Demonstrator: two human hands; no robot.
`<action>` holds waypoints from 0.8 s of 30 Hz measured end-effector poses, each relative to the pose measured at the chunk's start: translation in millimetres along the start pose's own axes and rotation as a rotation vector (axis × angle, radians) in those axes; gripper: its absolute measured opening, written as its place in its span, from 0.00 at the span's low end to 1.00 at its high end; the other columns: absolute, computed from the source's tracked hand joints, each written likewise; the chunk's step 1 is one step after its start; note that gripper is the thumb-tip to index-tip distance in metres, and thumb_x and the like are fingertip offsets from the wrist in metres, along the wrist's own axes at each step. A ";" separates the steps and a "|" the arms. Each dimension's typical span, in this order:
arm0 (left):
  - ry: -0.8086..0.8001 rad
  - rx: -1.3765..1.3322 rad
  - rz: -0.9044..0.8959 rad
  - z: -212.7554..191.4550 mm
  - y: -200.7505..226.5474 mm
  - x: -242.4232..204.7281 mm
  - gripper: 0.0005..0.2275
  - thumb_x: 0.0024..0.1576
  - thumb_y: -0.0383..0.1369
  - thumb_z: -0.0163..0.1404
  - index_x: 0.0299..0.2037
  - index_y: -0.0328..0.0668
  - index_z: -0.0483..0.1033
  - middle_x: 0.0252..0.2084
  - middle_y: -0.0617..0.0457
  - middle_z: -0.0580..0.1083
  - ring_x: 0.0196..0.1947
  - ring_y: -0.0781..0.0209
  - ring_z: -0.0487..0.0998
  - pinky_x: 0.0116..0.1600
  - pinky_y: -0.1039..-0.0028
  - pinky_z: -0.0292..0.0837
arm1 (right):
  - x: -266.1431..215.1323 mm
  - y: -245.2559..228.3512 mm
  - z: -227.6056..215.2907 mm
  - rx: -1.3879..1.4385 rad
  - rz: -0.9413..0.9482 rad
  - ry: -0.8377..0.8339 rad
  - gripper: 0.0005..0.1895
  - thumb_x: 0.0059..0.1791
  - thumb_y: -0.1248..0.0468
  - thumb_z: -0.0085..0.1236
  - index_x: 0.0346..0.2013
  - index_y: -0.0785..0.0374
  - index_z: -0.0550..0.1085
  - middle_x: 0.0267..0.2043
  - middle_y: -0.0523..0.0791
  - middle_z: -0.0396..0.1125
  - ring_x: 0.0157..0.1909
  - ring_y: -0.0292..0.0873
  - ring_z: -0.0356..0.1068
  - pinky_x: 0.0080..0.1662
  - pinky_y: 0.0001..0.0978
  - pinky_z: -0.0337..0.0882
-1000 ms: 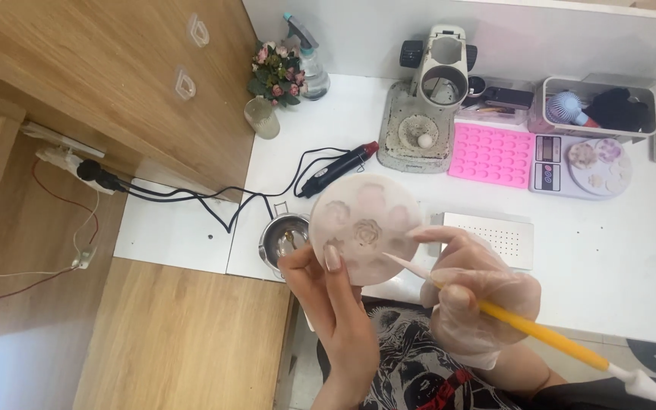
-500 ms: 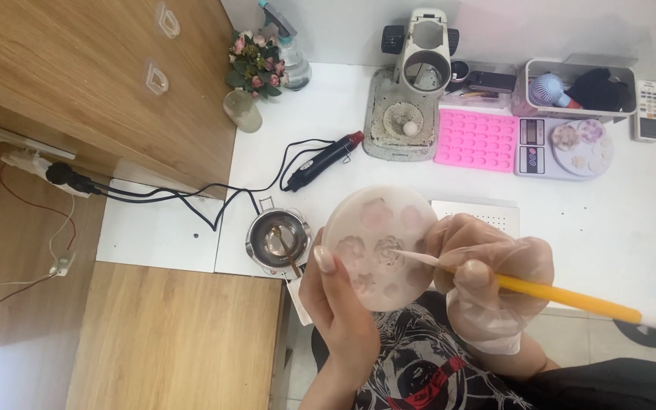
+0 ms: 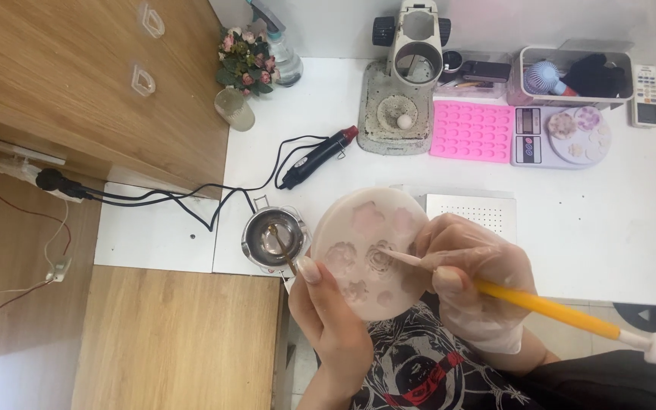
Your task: Cleaning and refining the details of silicone flower molds using a sculpting tool.
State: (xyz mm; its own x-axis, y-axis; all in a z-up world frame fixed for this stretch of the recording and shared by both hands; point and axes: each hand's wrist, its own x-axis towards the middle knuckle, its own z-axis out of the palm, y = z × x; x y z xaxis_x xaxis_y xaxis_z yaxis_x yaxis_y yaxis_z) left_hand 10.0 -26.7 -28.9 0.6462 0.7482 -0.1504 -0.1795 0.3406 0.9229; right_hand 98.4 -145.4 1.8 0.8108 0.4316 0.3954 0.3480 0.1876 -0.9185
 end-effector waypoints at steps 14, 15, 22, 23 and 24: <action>0.053 -0.040 0.003 -7.5 -3.8 1.6 0.19 0.72 0.42 0.36 0.34 0.34 0.66 0.34 0.55 0.66 0.34 0.71 0.62 0.38 0.80 0.61 | 4.2 -1.1 -6.2 0.071 0.024 -0.071 0.27 0.55 0.46 0.59 0.29 0.69 0.76 0.23 0.41 0.64 0.30 0.40 0.66 0.37 0.31 0.69; 0.084 -0.016 0.027 -10.3 -8.0 1.2 0.21 0.75 0.41 0.37 0.32 0.34 0.64 0.32 0.58 0.62 0.32 0.73 0.58 0.35 0.81 0.56 | 4.3 -1.4 -6.5 0.087 0.023 -0.072 0.27 0.56 0.46 0.59 0.28 0.69 0.76 0.20 0.41 0.63 0.27 0.38 0.64 0.37 0.32 0.69; -0.036 0.069 0.079 -0.6 15.1 4.2 0.21 0.71 0.43 0.34 0.30 0.36 0.66 0.26 0.61 0.63 0.28 0.74 0.59 0.31 0.80 0.55 | 1.2 14.8 1.2 0.279 -0.152 0.113 0.15 0.57 0.56 0.58 0.35 0.64 0.69 0.19 0.42 0.65 0.18 0.33 0.63 0.31 0.35 0.72; -0.026 0.094 0.090 -2.8 11.5 4.2 0.21 0.72 0.43 0.35 0.29 0.37 0.64 0.26 0.61 0.62 0.28 0.74 0.57 0.31 0.80 0.52 | 1.2 14.8 0.1 0.275 -0.142 0.085 0.14 0.59 0.56 0.58 0.39 0.63 0.67 0.21 0.43 0.66 0.19 0.34 0.62 0.32 0.33 0.70; -0.017 0.118 0.101 -4.9 7.9 4.1 0.22 0.73 0.42 0.35 0.28 0.38 0.62 0.27 0.61 0.60 0.28 0.75 0.54 0.30 0.81 0.49 | 1.2 14.8 -1.0 0.271 -0.131 0.057 0.13 0.60 0.57 0.57 0.43 0.61 0.64 0.22 0.44 0.66 0.20 0.35 0.62 0.32 0.32 0.69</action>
State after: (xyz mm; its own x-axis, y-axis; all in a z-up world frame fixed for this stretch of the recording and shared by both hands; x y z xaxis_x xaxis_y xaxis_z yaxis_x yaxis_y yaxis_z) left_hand 7.6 -18.2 -24.0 0.6418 0.7653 -0.0492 -0.1567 0.1936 0.9685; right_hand 105.0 -143.0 -11.3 0.7950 0.3399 0.5025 0.3189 0.4705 -0.8228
